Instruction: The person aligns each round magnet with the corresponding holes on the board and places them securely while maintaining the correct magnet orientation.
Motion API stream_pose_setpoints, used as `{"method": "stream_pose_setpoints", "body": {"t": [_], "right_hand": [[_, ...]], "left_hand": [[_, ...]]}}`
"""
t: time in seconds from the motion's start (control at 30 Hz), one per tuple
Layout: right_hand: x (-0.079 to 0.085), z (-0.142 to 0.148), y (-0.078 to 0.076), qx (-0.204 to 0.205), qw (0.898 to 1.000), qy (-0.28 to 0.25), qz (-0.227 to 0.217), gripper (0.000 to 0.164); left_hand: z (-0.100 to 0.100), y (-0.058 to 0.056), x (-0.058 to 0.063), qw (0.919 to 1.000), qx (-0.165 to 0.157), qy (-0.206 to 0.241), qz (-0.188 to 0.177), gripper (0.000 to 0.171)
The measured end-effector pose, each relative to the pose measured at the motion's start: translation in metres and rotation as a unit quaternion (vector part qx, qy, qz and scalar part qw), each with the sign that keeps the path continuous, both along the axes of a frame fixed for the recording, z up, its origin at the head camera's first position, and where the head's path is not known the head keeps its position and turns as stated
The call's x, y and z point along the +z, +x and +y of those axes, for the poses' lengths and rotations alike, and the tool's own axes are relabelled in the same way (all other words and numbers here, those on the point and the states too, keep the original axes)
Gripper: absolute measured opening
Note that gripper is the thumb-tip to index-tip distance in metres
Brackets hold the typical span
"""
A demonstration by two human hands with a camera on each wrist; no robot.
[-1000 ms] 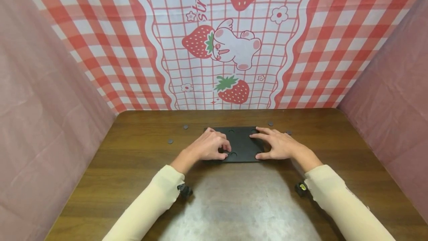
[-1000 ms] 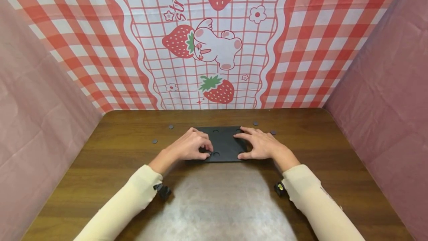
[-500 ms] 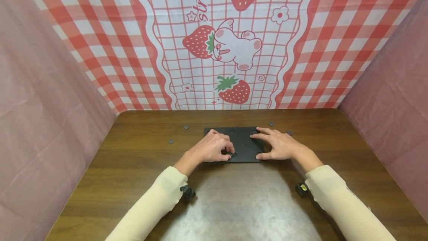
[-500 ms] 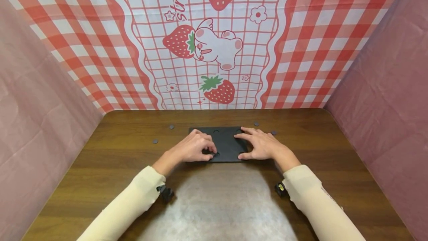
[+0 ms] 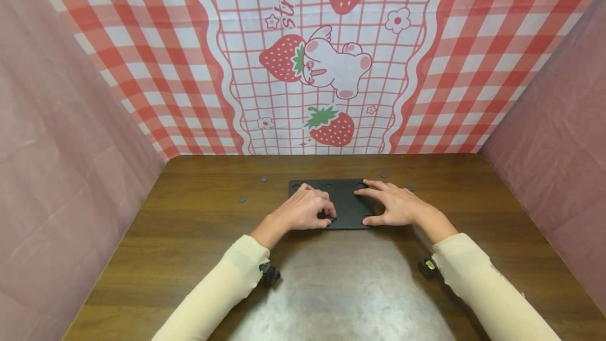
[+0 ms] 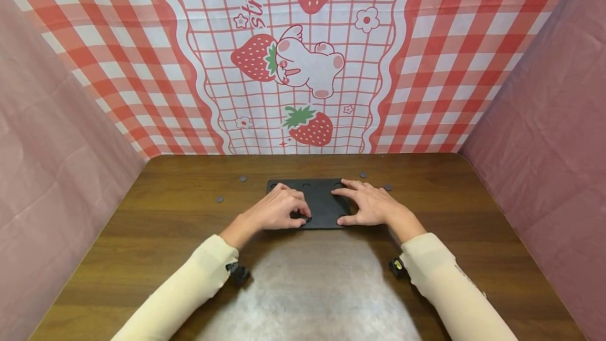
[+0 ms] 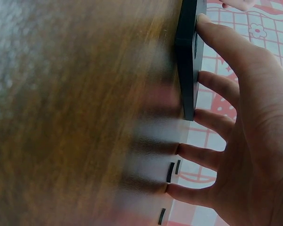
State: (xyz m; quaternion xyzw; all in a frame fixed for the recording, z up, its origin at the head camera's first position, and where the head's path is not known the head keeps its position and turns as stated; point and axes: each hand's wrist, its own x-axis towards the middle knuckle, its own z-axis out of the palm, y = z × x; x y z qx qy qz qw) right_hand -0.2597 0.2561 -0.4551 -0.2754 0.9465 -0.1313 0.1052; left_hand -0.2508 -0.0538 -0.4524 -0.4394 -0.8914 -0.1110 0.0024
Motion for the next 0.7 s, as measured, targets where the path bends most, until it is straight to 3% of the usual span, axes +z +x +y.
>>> {"method": "stream_pose_setpoints", "body": {"t": [0.1, 0.17, 0.33, 0.4, 0.5, 0.6, 0.63, 0.7], "right_hand": [[0.0, 0.0, 0.0, 0.0, 1.0, 0.0, 0.001, 0.086], [0.0, 0.0, 0.0, 0.001, 1.0, 0.0, 0.002, 0.086], [0.0, -0.001, 0.0, 0.001, 1.0, 0.0, 0.002, 0.085], [0.0, -0.001, 0.0, 0.001, 1.0, 0.0, 0.002, 0.085], [0.0, -0.001, 0.0, 0.0, 1.0, 0.001, 0.003, 0.085], [0.0, 0.0, 0.0, 0.0, 1.0, 0.002, 0.003, 0.085], [0.001, 0.0, 0.0, 0.0, 1.0, 0.003, 0.003, 0.085], [0.001, 0.0, 0.0, 0.0, 1.0, 0.003, 0.003, 0.085]], "left_hand": [[0.0, 0.0, -0.001, 1.0, -0.003, 0.002, -0.001, 0.013], [-0.001, -0.01, -0.019, 0.9998, -0.011, 0.005, 0.018, 0.017], [-0.002, -0.016, -0.028, 0.9994, -0.022, 0.021, 0.014, 0.017], [-0.001, -0.009, -0.014, 0.9995, -0.021, 0.022, -0.008, 0.014], [0.0, -0.019, -0.031, 0.9994, -0.023, 0.024, 0.008, 0.013], [0.002, -0.018, -0.03, 0.9996, -0.02, 0.015, 0.015, 0.013], [0.001, -0.021, -0.036, 0.9994, -0.023, 0.016, 0.021, 0.014], [0.002, -0.014, -0.024, 0.9997, -0.018, 0.007, 0.014, 0.016]]}}
